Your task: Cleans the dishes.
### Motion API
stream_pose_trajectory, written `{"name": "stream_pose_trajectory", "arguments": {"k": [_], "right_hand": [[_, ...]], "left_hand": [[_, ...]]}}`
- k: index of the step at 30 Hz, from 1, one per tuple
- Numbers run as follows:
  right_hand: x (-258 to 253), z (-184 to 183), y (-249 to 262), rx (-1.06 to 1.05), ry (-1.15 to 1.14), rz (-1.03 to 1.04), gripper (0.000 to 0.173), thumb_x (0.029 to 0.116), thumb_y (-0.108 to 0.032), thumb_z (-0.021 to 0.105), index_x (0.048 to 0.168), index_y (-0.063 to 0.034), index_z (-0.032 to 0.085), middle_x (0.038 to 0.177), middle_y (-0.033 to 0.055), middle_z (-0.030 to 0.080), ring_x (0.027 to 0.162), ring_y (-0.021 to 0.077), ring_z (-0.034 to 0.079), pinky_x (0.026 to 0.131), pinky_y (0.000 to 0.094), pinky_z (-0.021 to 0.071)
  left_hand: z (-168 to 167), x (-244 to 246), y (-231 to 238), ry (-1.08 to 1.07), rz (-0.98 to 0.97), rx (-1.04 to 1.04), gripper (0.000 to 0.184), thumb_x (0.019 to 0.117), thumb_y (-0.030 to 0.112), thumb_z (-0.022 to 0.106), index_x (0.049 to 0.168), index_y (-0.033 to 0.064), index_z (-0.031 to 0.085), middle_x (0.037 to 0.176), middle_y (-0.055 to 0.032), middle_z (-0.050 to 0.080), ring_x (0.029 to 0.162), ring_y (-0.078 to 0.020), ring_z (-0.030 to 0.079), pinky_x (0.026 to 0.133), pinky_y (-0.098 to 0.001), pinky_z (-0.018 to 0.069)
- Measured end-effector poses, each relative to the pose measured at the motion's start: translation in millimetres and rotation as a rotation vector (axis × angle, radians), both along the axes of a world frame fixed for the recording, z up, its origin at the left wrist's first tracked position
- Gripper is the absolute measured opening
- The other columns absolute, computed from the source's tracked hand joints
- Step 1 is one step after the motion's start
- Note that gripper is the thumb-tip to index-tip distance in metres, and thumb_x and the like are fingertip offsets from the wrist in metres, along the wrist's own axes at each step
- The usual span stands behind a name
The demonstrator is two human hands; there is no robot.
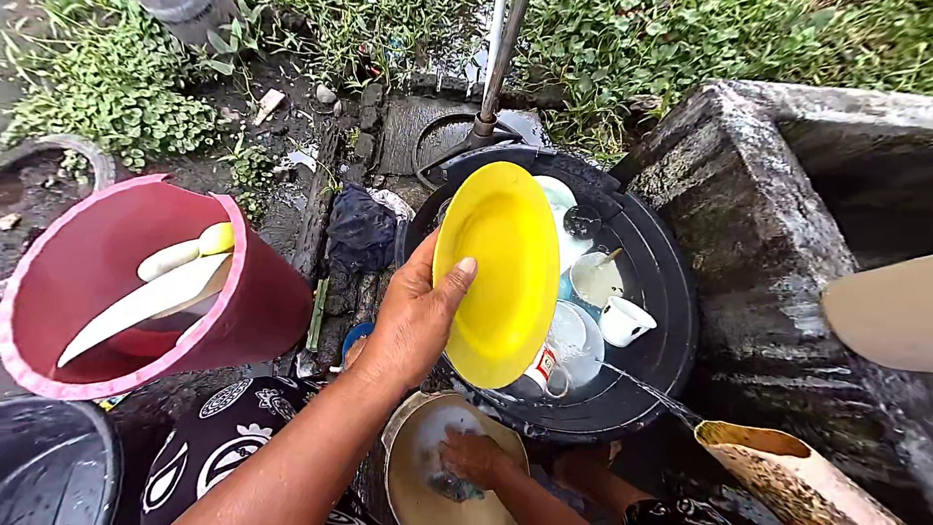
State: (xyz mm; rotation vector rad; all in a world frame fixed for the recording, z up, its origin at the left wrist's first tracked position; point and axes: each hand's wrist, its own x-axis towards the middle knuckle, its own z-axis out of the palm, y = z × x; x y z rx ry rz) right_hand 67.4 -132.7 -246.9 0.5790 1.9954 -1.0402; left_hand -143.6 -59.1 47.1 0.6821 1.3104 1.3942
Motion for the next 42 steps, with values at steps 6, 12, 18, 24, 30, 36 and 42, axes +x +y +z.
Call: {"name": "stream_pose_trajectory", "arguments": {"k": [6, 12, 18, 24, 30, 36, 42], "right_hand": [[14.9, -26.9, -13.6, -0.079, 0.049, -0.017, 0.035, 0.1074, -0.009, 0.04, 0.133, 0.0059, 0.059, 0.145, 0.0277, 0.051, 0.134, 0.0487, 0.049, 0.104, 0.064, 0.0443], [-10.8, -25.1, 4.6, 0.076, 0.073, -0.294, 0.043, 0.1068, -0.01, 0.038, 0.146, 0.0006, 0.051, 0.15, 0.0264, 0.048, 0.14, 0.0423, 0.046, 0.116, 0.0549, 0.036], [15.5, -27.9, -17.4, 0.071, 0.077, -0.283, 0.045, 0.1084, -0.013, 0.039, 0.153, -0.005, 0.046, 0.16, 0.0254, 0.037, 0.148, 0.0468, 0.033, 0.121, 0.062, 0.0245], [6.7, 5.9, -1.6, 0.049, -0.068, -0.148, 0.038, 0.1062, -0.004, 0.037, 0.136, 0.0109, 0.056, 0.148, 0.0302, 0.049, 0.139, 0.0478, 0.045, 0.114, 0.0602, 0.0365], [-43.3, 99.1, 27.5, -0.167, -0.013, -0.061, 0.036, 0.0919, -0.002, 0.067, 0.125, 0.0088, 0.064, 0.127, 0.0344, 0.062, 0.124, 0.0515, 0.057, 0.104, 0.0688, 0.0417], [-23.2, 240.5, 110.6, -0.371, 0.685, -0.362, 0.035, 0.0851, -0.005, 0.064, 0.118, 0.0048, 0.069, 0.104, 0.0192, 0.071, 0.089, 0.0232, 0.069, 0.079, 0.0428, 0.0553], [-45.0, 239.1, 110.3, 0.431, 1.17, -0.943, 0.048, 0.0993, -0.018, 0.048, 0.14, 0.0068, 0.056, 0.149, 0.0229, 0.052, 0.142, 0.0248, 0.047, 0.117, 0.0372, 0.0404]], "left_hand": [[1.5, -2.8, 5.1, 0.009, -0.035, 0.014, 0.04, 0.1083, 0.016, 0.048, 0.148, 0.0209, 0.05, 0.116, -0.0064, 0.071, 0.093, -0.0166, 0.073, 0.079, -0.0337, 0.063], [2.8, 2.6, 8.2, -0.003, -0.063, 0.023, 0.04, 0.1083, 0.016, 0.047, 0.148, 0.0223, 0.05, 0.116, -0.0064, 0.07, 0.094, -0.0168, 0.073, 0.079, -0.0339, 0.063], [-2.7, 3.1, 13.4, -0.074, -0.022, -0.057, 0.037, 0.107, 0.014, 0.049, 0.142, 0.0204, 0.057, 0.113, -0.0092, 0.072, 0.093, -0.0185, 0.072, 0.081, -0.034, 0.0615], [-7.2, 8.0, 23.3, -0.061, 0.075, -0.099, 0.035, 0.1079, 0.013, 0.048, 0.141, 0.0169, 0.058, 0.11, -0.0087, 0.072, 0.089, -0.0166, 0.072, 0.078, -0.0324, 0.0612], [-14.5, 7.4, 29.5, 0.036, 0.102, -0.071, 0.036, 0.1108, 0.025, 0.042, 0.144, 0.0171, 0.053, 0.112, -0.0063, 0.071, 0.092, -0.0142, 0.071, 0.081, -0.0321, 0.0599], [-23.9, 9.0, 27.1, 0.186, 0.057, -0.009, 0.043, 0.1121, 0.035, 0.035, 0.145, 0.0131, 0.053, 0.118, -0.0091, 0.069, 0.1, -0.0152, 0.069, 0.089, -0.0373, 0.0569], [-25.9, 24.8, 26.1, 0.118, 0.058, 0.006, 0.046, 0.1122, 0.037, 0.032, 0.137, 0.0087, 0.059, 0.112, -0.0112, 0.07, 0.101, -0.018, 0.067, 0.091, -0.0411, 0.055]]}}
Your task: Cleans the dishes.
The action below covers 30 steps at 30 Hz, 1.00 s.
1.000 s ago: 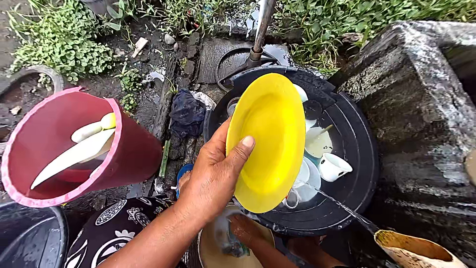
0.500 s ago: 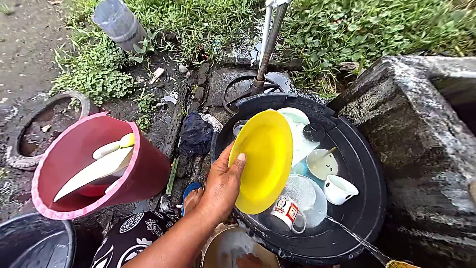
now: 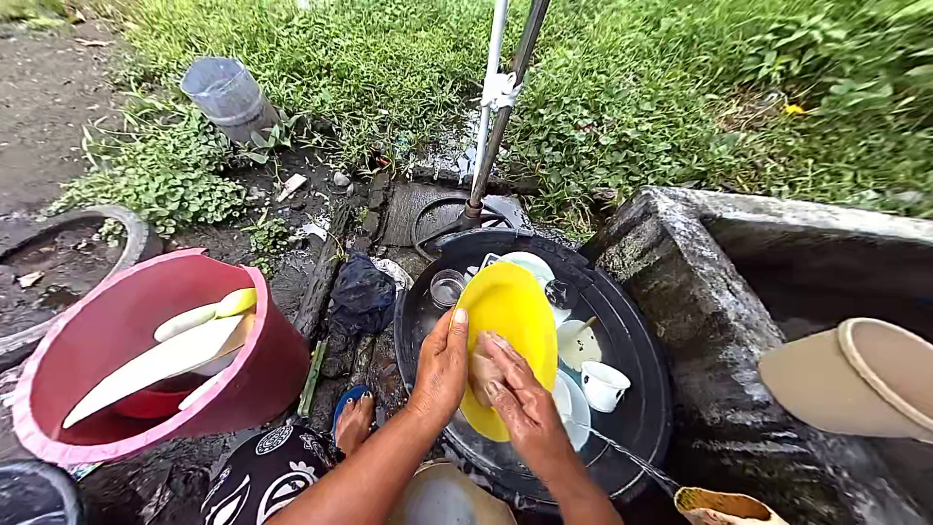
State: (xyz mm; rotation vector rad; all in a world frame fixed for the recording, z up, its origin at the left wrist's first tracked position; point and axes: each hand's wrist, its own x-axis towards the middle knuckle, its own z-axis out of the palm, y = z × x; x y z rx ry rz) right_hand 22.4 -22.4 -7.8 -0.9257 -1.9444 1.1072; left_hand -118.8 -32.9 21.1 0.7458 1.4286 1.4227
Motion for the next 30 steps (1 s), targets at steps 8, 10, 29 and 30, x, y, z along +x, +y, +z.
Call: {"name": "stream_pose_trajectory", "arguments": {"k": [8, 10, 29, 30], "right_hand": [[-13.9, -45.5, 95.8, 0.683, -0.329, -0.333, 0.054, 0.107, -0.026, 0.031, 0.144, 0.0079, 0.052, 0.154, 0.0252, 0.046, 0.145, 0.0451, 0.039, 0.119, 0.0624, 0.0274], [-9.6, -39.7, 105.2, 0.574, -0.344, -0.412, 0.055, 0.1066, -0.024, 0.028, 0.147, 0.0085, 0.047, 0.158, 0.0266, 0.039, 0.149, 0.045, 0.032, 0.122, 0.0594, 0.0223], [-11.6, -5.1, 101.4, 1.199, -0.142, -0.152, 0.03, 0.0984, -0.022, 0.051, 0.094, -0.0034, 0.074, 0.082, 0.0125, 0.073, 0.073, 0.0263, 0.07, 0.066, 0.0394, 0.0567], [-2.7, -8.0, 110.8, 1.15, -0.202, -0.241, 0.03, 0.0976, -0.019, 0.051, 0.099, -0.0004, 0.074, 0.087, 0.0162, 0.073, 0.078, 0.0307, 0.071, 0.069, 0.0433, 0.0576]], "left_hand": [[-1.4, 10.7, -14.2, -0.149, -0.051, -0.058, 0.029, 0.1073, 0.011, 0.049, 0.132, -0.0009, 0.058, 0.098, -0.0122, 0.073, 0.084, -0.0154, 0.073, 0.079, -0.0324, 0.0612], [0.9, 9.6, -13.7, -0.17, -0.092, -0.066, 0.032, 0.1048, 0.004, 0.052, 0.136, -0.0023, 0.055, 0.103, -0.0129, 0.073, 0.086, -0.0149, 0.073, 0.08, -0.0308, 0.0607], [2.6, 5.0, -10.0, 0.141, -0.302, -0.069, 0.025, 0.0999, 0.005, 0.062, 0.125, 0.0023, 0.064, 0.097, -0.0081, 0.072, 0.085, -0.0108, 0.07, 0.081, -0.0295, 0.058], [6.2, 4.6, -9.7, 0.1, -0.253, -0.071, 0.029, 0.101, 0.006, 0.061, 0.129, 0.0029, 0.062, 0.097, -0.009, 0.073, 0.083, -0.0124, 0.071, 0.078, -0.0304, 0.0593]]}}
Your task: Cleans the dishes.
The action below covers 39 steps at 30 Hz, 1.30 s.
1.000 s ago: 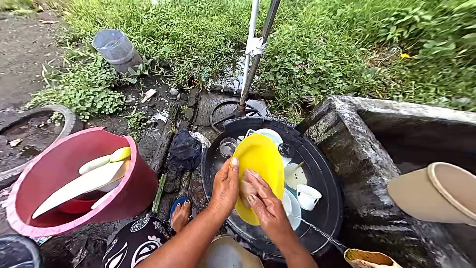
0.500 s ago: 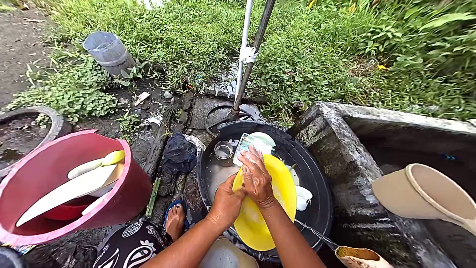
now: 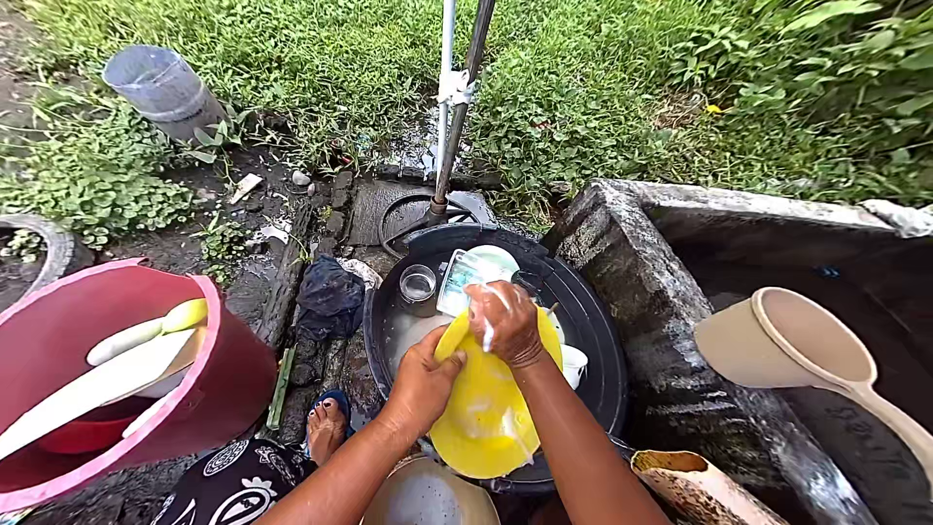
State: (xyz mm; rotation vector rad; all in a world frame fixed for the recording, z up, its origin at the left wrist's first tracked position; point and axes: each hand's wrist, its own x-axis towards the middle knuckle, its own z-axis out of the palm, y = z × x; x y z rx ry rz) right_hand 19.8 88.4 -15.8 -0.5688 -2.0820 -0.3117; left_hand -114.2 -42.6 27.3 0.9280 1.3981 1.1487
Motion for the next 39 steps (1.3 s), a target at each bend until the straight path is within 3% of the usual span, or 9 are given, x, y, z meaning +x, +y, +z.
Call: {"name": "stream_pose_trajectory", "arguments": {"k": [3, 5, 7, 14, 18, 23, 30, 35, 39], "right_hand": [[20.8, -14.0, 4.0, -0.207, -0.004, -0.389, 0.04, 0.1031, -0.019, 0.046, 0.129, 0.0059, 0.063, 0.123, 0.027, 0.066, 0.115, 0.0445, 0.064, 0.096, 0.0594, 0.0498], [12.0, -23.1, -18.5, -0.427, 0.032, -0.502, 0.053, 0.106, -0.023, 0.039, 0.148, 0.0083, 0.043, 0.152, 0.0299, 0.044, 0.144, 0.0469, 0.039, 0.118, 0.0637, 0.0279], [-8.7, -31.3, -46.0, -0.559, 0.075, -0.458, 0.063, 0.1041, -0.026, 0.042, 0.153, 0.0121, 0.031, 0.161, 0.0337, 0.026, 0.151, 0.0502, 0.024, 0.12, 0.0642, 0.0217], [-9.0, -46.6, -108.3, -0.574, -0.069, 0.077, 0.037, 0.0966, -0.01, 0.049, 0.125, 0.0006, 0.071, 0.136, 0.0165, 0.065, 0.131, 0.0346, 0.059, 0.109, 0.048, 0.049], [29.9, -48.3, -59.0, -0.526, -0.134, -0.16, 0.039, 0.0991, -0.006, 0.048, 0.131, 0.0096, 0.063, 0.144, 0.0246, 0.057, 0.137, 0.0414, 0.052, 0.114, 0.0558, 0.0414], [-21.4, -22.6, -66.4, -0.628, 0.027, -0.224, 0.05, 0.1012, -0.014, 0.048, 0.14, 0.0174, 0.047, 0.157, 0.0342, 0.035, 0.148, 0.045, 0.035, 0.118, 0.0518, 0.0366], [19.7, -60.4, -112.6, -0.328, -0.154, 0.115, 0.04, 0.0947, -0.025, 0.059, 0.124, 0.0006, 0.068, 0.127, 0.0182, 0.069, 0.124, 0.0312, 0.065, 0.107, 0.0423, 0.0512], [108.0, -51.1, -44.7, -0.08, -0.396, 0.03, 0.033, 0.099, 0.001, 0.05, 0.126, -0.0031, 0.068, 0.129, 0.0167, 0.069, 0.124, 0.0351, 0.064, 0.106, 0.0481, 0.0511], [116.7, -2.9, -41.4, -0.344, -0.31, 0.042, 0.03, 0.0925, 0.001, 0.057, 0.118, 0.004, 0.072, 0.126, 0.0246, 0.068, 0.125, 0.0427, 0.062, 0.107, 0.0528, 0.0503]], "left_hand": [[-0.7, 1.4, 1.0, -0.062, 0.168, 0.102, 0.024, 0.1042, 0.011, 0.056, 0.127, 0.0059, 0.063, 0.092, -0.0082, 0.074, 0.076, -0.0144, 0.072, 0.07, -0.0315, 0.0616], [-4.1, 4.6, 2.7, -0.082, 0.232, 0.151, 0.024, 0.1063, 0.014, 0.052, 0.127, 0.0069, 0.064, 0.091, -0.0068, 0.074, 0.075, -0.0135, 0.072, 0.069, -0.0309, 0.0615], [-7.9, 7.6, 3.6, -0.075, 0.262, 0.153, 0.024, 0.1072, 0.015, 0.051, 0.125, 0.0062, 0.064, 0.09, -0.0062, 0.073, 0.075, -0.0124, 0.072, 0.07, -0.0303, 0.0611], [-7.6, -12.5, 7.2, -0.007, 0.445, 0.13, 0.028, 0.1088, 0.021, 0.048, 0.129, 0.0061, 0.061, 0.091, -0.0054, 0.07, 0.075, -0.0096, 0.069, 0.07, -0.0303, 0.059], [-8.1, -7.4, 5.4, -0.03, 0.41, 0.114, 0.024, 0.1084, 0.02, 0.049, 0.123, 0.0069, 0.064, 0.089, -0.0064, 0.072, 0.073, -0.0126, 0.071, 0.067, -0.0312, 0.0602], [-8.6, 6.2, 8.8, -0.053, 0.339, 0.136, 0.024, 0.1085, 0.019, 0.048, 0.121, 0.0049, 0.064, 0.09, -0.0067, 0.071, 0.077, -0.0122, 0.07, 0.072, -0.0316, 0.0595], [-7.6, -16.8, 6.8, 0.021, 0.34, 0.121, 0.028, 0.1088, 0.022, 0.048, 0.13, 0.0079, 0.06, 0.096, -0.0075, 0.071, 0.078, -0.013, 0.07, 0.072, -0.0323, 0.0596], [2.9, -28.2, 4.4, -0.011, 0.145, -0.016, 0.028, 0.1084, 0.022, 0.049, 0.128, 0.0072, 0.061, 0.09, -0.0095, 0.071, 0.073, -0.0159, 0.07, 0.068, -0.0322, 0.0595], [10.3, -37.9, 11.3, -0.192, 0.141, -0.214, 0.033, 0.1106, 0.024, 0.043, 0.139, 0.0099, 0.05, 0.097, -0.0139, 0.068, 0.078, -0.0212, 0.069, 0.07, -0.0367, 0.0594]]}}
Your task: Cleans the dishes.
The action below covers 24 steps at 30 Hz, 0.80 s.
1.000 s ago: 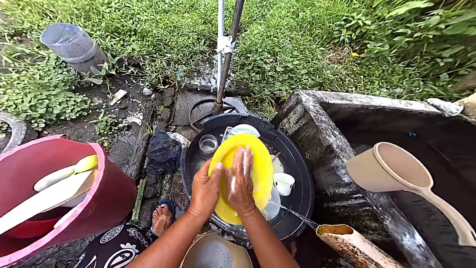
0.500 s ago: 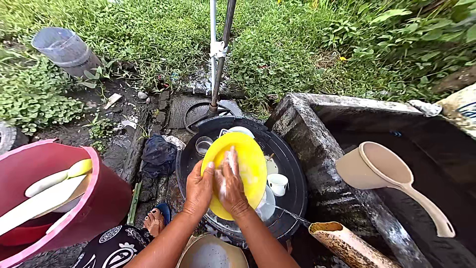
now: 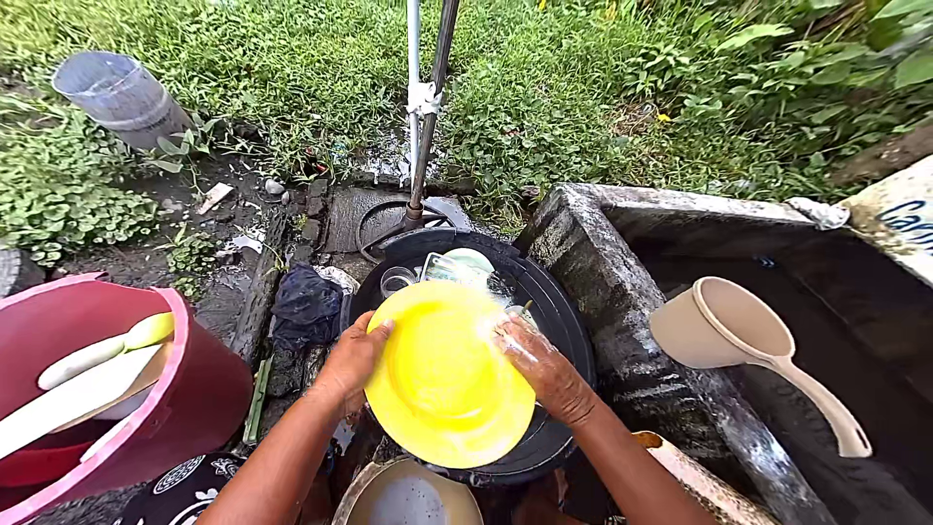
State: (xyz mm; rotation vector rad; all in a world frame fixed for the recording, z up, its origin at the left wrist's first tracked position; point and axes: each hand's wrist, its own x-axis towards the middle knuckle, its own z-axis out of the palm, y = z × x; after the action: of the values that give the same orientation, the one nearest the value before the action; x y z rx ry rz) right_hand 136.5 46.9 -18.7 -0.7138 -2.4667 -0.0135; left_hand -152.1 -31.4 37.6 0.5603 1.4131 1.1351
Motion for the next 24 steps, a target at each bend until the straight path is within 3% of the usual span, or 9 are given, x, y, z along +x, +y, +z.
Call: {"name": "stream_pose_trajectory", "arguments": {"k": [3, 6, 9, 11, 14, 17, 20, 22, 24], "right_hand": [[2.3, 25.4, -10.0, -0.306, 0.233, 0.024, 0.017, 0.0836, 0.001, 0.065, 0.095, 0.0013, 0.077, 0.107, 0.0165, 0.075, 0.113, 0.03, 0.07, 0.101, 0.0434, 0.0554], [10.7, 36.8, -13.5, -0.786, 0.515, 0.097, 0.006, 0.0868, -0.007, 0.072, 0.091, -0.0115, 0.073, 0.1, 0.0001, 0.074, 0.103, 0.01, 0.07, 0.095, 0.0292, 0.0582], [-0.4, 34.6, -14.4, -1.218, 0.939, 0.024, 0.032, 0.0715, -0.013, 0.09, 0.098, -0.0174, 0.072, 0.092, -0.003, 0.074, 0.084, 0.0073, 0.071, 0.077, 0.0272, 0.0611], [-14.7, 32.8, -11.9, -1.329, 1.165, 0.026, 0.045, 0.0737, -0.021, 0.091, 0.112, -0.0144, 0.068, 0.098, 0.0017, 0.074, 0.088, 0.012, 0.072, 0.08, 0.0321, 0.0621], [-51.3, 34.2, -8.0, -1.139, 1.311, -0.323, 0.025, 0.1029, -0.012, 0.055, 0.127, -0.0053, 0.055, 0.106, 0.0044, 0.068, 0.094, 0.011, 0.069, 0.083, 0.0303, 0.0599], [-85.5, 15.0, -14.4, -0.695, 0.964, -0.654, 0.036, 0.1066, -0.012, 0.047, 0.136, 0.0063, 0.057, 0.134, 0.0178, 0.062, 0.124, 0.0207, 0.06, 0.106, 0.037, 0.0473], [-113.8, -14.4, -53.6, -0.259, 0.628, -0.479, 0.042, 0.0997, -0.012, 0.043, 0.124, 0.017, 0.062, 0.133, 0.0351, 0.059, 0.129, 0.0435, 0.056, 0.11, 0.0465, 0.0455], [-133.7, -19.2, -86.6, -0.117, 0.488, -0.265, 0.046, 0.1061, -0.022, 0.038, 0.12, 0.0119, 0.066, 0.127, 0.0335, 0.063, 0.129, 0.0406, 0.058, 0.113, 0.0442, 0.0432], [-150.3, -14.2, -100.1, 0.001, 0.375, -0.122, 0.044, 0.1115, -0.028, 0.032, 0.123, -0.0011, 0.065, 0.125, 0.0217, 0.068, 0.13, 0.0311, 0.059, 0.115, 0.0429, 0.0386]], "left_hand": [[0.7, -8.8, 2.8, -0.192, 0.059, 0.045, 0.044, 0.1117, 0.03, 0.035, 0.154, 0.0195, 0.037, 0.122, -0.0122, 0.064, 0.098, -0.0226, 0.068, 0.079, -0.041, 0.0573], [-11.2, -9.1, 1.9, -0.177, 0.045, 0.222, 0.063, 0.1097, 0.05, 0.018, 0.154, 0.0104, 0.041, 0.153, -0.0095, 0.047, 0.134, -0.0222, 0.05, 0.106, -0.0427, 0.0435], [-16.1, 5.3, -0.2, 0.109, 0.128, 0.392, 0.087, 0.1033, 0.06, -0.001, 0.13, 0.0044, 0.06, 0.126, -0.0083, 0.067, 0.114, -0.0159, 0.064, 0.098, -0.0384, 0.0512], [-18.4, 9.6, -4.4, 0.309, 0.186, 0.463, 0.081, 0.1031, 0.065, 0.007, 0.12, 0.0073, 0.062, 0.102, -0.0032, 0.068, 0.098, -0.0098, 0.067, 0.088, -0.0361, 0.0562], [-19.2, 14.4, -6.8, 0.328, 0.139, 0.523, 0.06, 0.1073, 0.051, 0.023, 0.112, 0.0078, 0.064, 0.084, -0.0011, 0.069, 0.078, -0.0091, 0.07, 0.071, -0.0321, 0.0606], [-9.1, 26.3, -7.6, 0.105, 0.248, 0.426, 0.049, 0.1106, 0.038, 0.024, 0.116, 0.0068, 0.062, 0.085, -0.0049, 0.07, 0.076, -0.0134, 0.071, 0.07, -0.0328, 0.0611], [-3.1, 27.7, -1.3, -0.036, 0.479, 0.255, 0.052, 0.113, 0.037, 0.025, 0.122, 0.0004, 0.06, 0.092, -0.0137, 0.067, 0.08, -0.0203, 0.07, 0.073, -0.0387, 0.0599], [-4.0, 21.4, 0.2, -0.095, 0.535, 0.197, 0.053, 0.1136, 0.035, 0.022, 0.129, -0.0035, 0.056, 0.1, -0.0175, 0.065, 0.086, -0.0217, 0.068, 0.078, -0.0397, 0.0588], [-6.0, 19.7, -3.4, -0.061, 0.456, 0.214, 0.055, 0.1137, 0.03, 0.018, 0.132, -0.0089, 0.052, 0.109, -0.0202, 0.064, 0.094, -0.0202, 0.067, 0.086, -0.0371, 0.0565]]}}
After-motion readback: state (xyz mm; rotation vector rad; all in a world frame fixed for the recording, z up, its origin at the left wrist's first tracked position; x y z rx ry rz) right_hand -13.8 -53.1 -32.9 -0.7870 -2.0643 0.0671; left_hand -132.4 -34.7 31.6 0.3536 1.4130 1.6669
